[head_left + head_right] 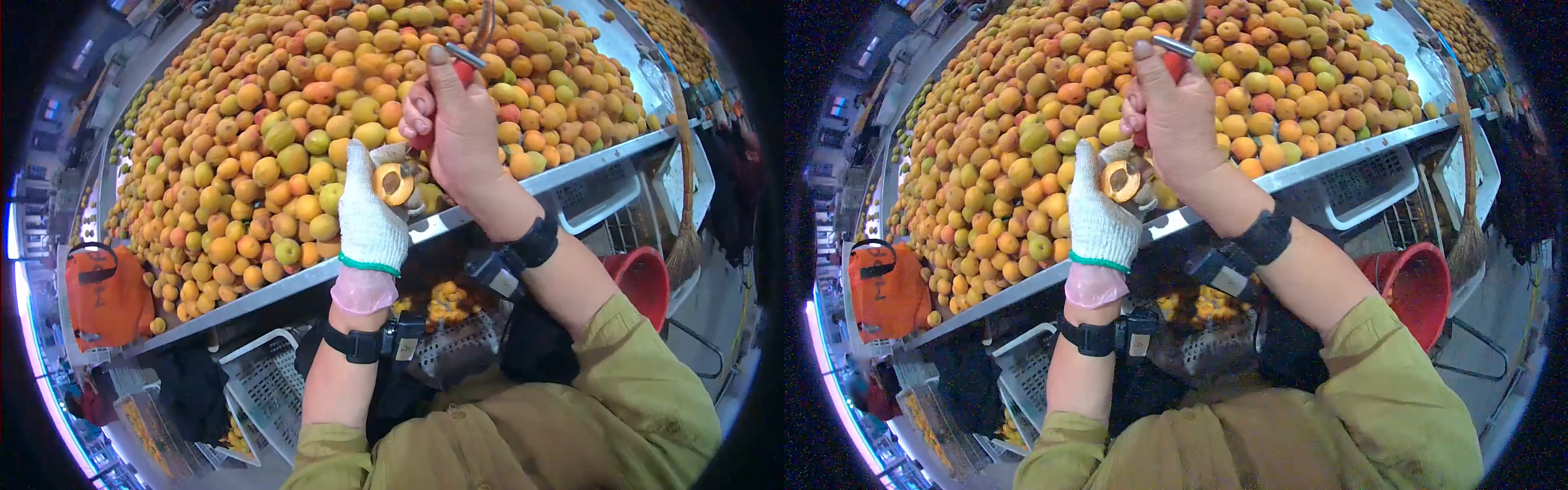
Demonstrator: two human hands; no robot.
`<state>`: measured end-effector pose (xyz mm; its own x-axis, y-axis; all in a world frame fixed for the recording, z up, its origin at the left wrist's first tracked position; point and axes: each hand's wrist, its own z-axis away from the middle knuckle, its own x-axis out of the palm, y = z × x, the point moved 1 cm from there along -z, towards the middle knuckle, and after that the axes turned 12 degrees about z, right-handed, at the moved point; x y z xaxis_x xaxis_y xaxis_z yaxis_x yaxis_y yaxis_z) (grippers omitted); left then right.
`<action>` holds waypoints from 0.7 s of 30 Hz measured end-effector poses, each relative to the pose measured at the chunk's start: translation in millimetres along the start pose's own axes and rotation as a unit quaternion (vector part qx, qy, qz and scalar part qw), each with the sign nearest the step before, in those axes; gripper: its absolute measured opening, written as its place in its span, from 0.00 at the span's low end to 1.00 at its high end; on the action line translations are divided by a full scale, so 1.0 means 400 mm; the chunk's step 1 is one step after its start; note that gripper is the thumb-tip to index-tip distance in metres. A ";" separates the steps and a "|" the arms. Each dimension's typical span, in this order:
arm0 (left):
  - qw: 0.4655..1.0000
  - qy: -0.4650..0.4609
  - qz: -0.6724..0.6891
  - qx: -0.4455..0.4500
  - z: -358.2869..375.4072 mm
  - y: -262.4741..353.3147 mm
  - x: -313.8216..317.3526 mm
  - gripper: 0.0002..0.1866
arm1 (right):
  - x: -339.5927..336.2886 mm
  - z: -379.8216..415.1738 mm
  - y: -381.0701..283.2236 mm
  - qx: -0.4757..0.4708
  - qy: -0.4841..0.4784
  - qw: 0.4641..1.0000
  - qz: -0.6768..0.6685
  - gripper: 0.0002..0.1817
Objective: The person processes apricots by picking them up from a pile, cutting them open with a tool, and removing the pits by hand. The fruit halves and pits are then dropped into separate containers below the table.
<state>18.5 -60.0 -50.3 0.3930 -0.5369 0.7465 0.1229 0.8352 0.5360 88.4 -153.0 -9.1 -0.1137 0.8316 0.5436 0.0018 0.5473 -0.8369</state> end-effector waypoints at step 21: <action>0.978 -0.041 0.140 -0.148 -0.004 -0.005 -0.025 0.17 | 0.013 -0.004 0.034 0.108 -0.136 0.985 -0.015 0.17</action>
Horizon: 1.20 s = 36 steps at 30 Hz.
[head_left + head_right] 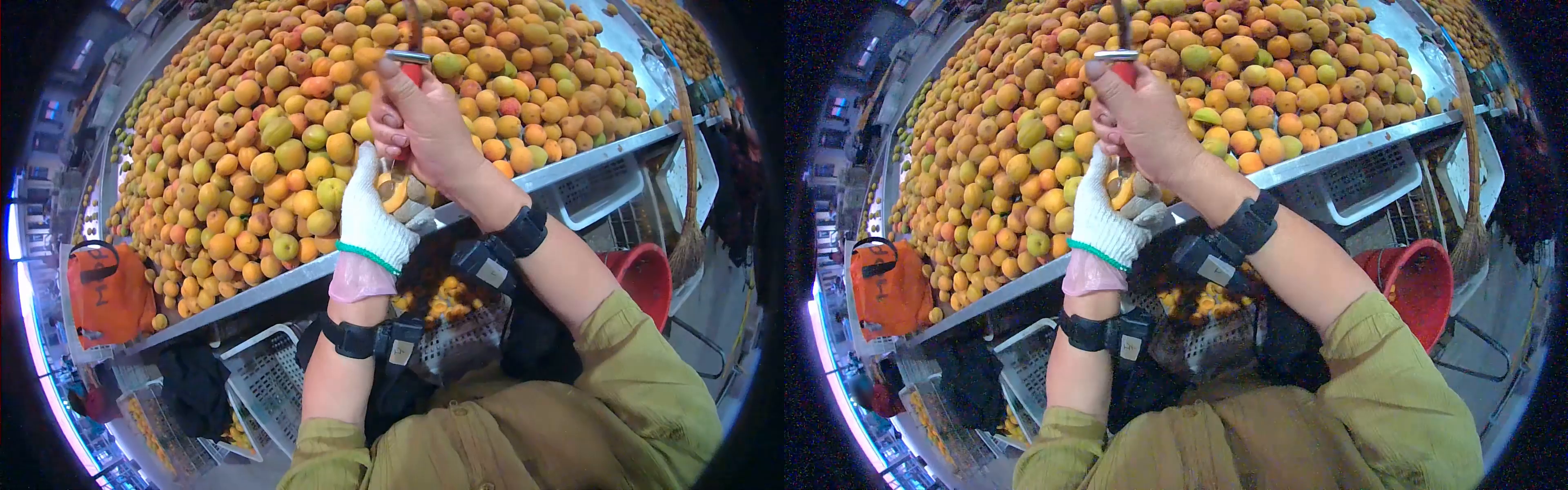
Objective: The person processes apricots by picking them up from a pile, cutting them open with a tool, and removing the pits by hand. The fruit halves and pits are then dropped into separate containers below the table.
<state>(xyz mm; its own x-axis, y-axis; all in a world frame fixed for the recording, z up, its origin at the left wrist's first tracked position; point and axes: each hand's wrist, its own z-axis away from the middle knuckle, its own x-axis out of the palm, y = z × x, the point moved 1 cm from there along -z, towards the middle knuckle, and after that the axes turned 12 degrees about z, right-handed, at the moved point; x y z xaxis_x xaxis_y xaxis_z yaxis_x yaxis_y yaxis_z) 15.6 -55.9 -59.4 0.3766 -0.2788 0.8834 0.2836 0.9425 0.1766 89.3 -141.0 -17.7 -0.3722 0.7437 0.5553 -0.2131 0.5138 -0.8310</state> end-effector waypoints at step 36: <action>0.995 0.003 0.080 0.054 0.012 0.055 -0.016 0.29 | -0.054 0.019 -0.029 -0.164 0.099 0.769 0.611 0.16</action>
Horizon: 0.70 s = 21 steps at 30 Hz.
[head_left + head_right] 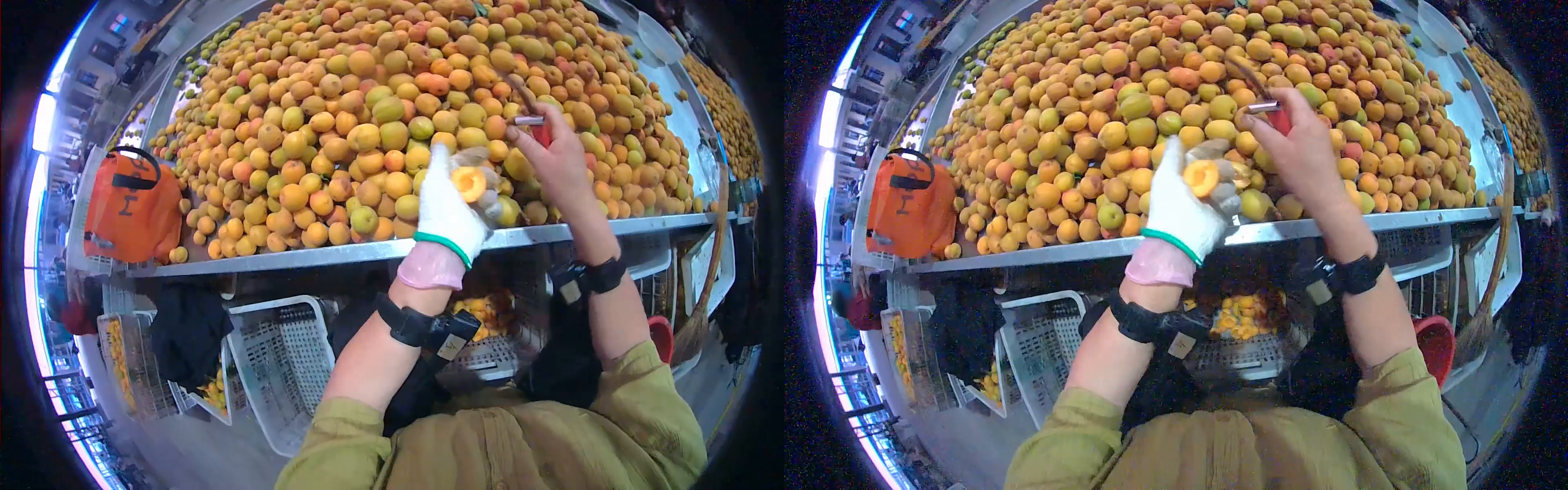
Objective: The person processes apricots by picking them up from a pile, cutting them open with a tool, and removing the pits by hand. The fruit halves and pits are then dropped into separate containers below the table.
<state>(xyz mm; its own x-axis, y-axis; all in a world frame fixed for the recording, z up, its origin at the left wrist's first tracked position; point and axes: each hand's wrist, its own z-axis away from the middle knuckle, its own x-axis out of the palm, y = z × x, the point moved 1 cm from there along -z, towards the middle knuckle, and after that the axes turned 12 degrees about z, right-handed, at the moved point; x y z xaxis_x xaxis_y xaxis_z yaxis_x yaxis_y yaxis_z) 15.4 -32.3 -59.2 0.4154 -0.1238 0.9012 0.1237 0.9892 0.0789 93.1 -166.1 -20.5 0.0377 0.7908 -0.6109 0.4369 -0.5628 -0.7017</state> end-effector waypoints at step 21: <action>0.320 0.113 -0.883 0.325 0.050 0.237 -0.028 0.19 | -0.023 0.003 0.064 -0.007 -0.082 0.996 -0.027 0.12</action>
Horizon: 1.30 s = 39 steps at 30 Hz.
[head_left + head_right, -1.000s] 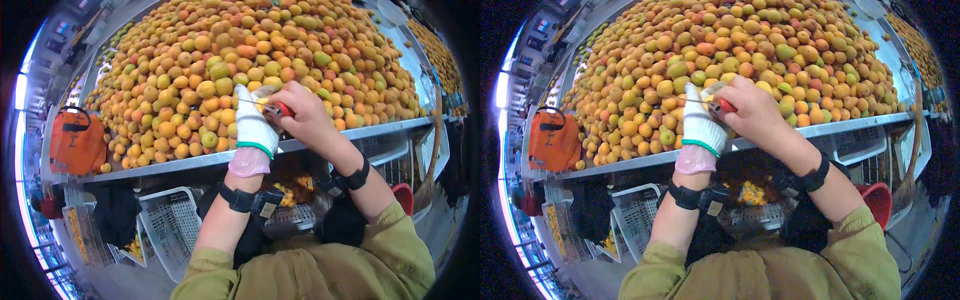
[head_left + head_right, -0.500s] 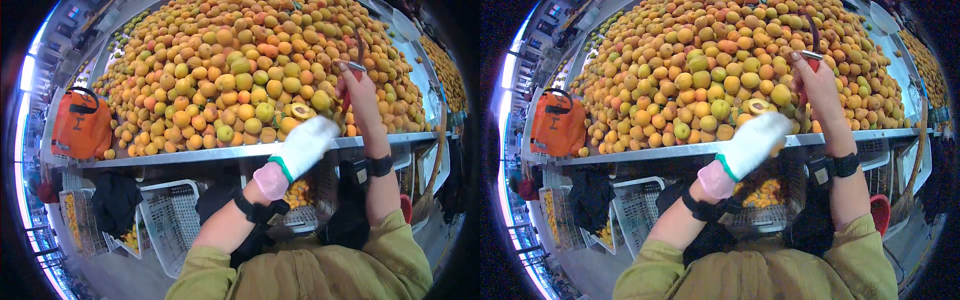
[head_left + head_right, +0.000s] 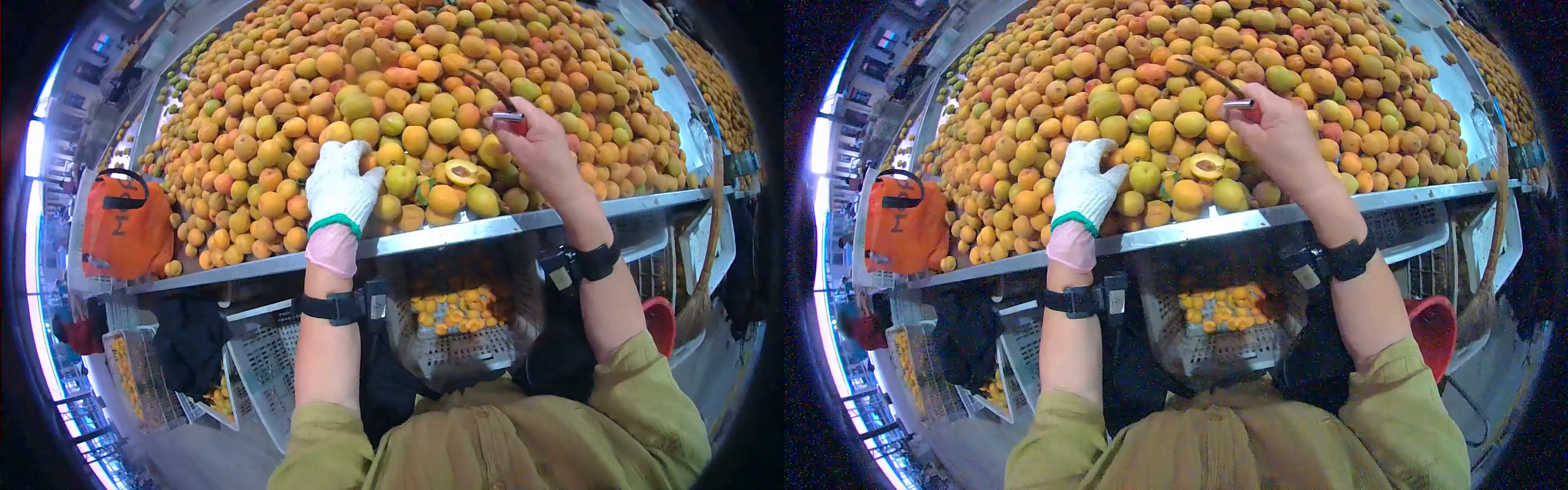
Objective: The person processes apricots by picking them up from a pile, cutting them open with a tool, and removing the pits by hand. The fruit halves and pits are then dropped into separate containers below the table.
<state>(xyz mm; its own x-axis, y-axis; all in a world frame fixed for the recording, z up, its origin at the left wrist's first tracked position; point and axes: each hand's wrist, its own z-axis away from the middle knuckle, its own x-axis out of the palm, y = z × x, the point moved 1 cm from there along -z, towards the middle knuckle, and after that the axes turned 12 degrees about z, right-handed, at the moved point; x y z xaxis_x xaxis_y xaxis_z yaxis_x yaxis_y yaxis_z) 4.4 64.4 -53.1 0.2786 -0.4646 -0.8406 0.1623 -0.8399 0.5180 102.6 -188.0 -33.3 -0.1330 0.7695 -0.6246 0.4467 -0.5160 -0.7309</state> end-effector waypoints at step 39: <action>0.733 0.001 0.679 -0.050 0.051 0.141 -0.042 0.23 | 0.049 0.062 -0.093 -0.078 -0.131 0.988 -0.023 0.17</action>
<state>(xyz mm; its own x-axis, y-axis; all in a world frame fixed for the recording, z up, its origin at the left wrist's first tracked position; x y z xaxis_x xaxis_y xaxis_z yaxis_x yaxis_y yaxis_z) -10.4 19.3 -13.2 0.2485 -0.8526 0.4597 -0.1965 0.4204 0.8858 61.3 -163.4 -25.1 -0.3714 0.6564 -0.6567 0.5631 -0.4031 -0.7214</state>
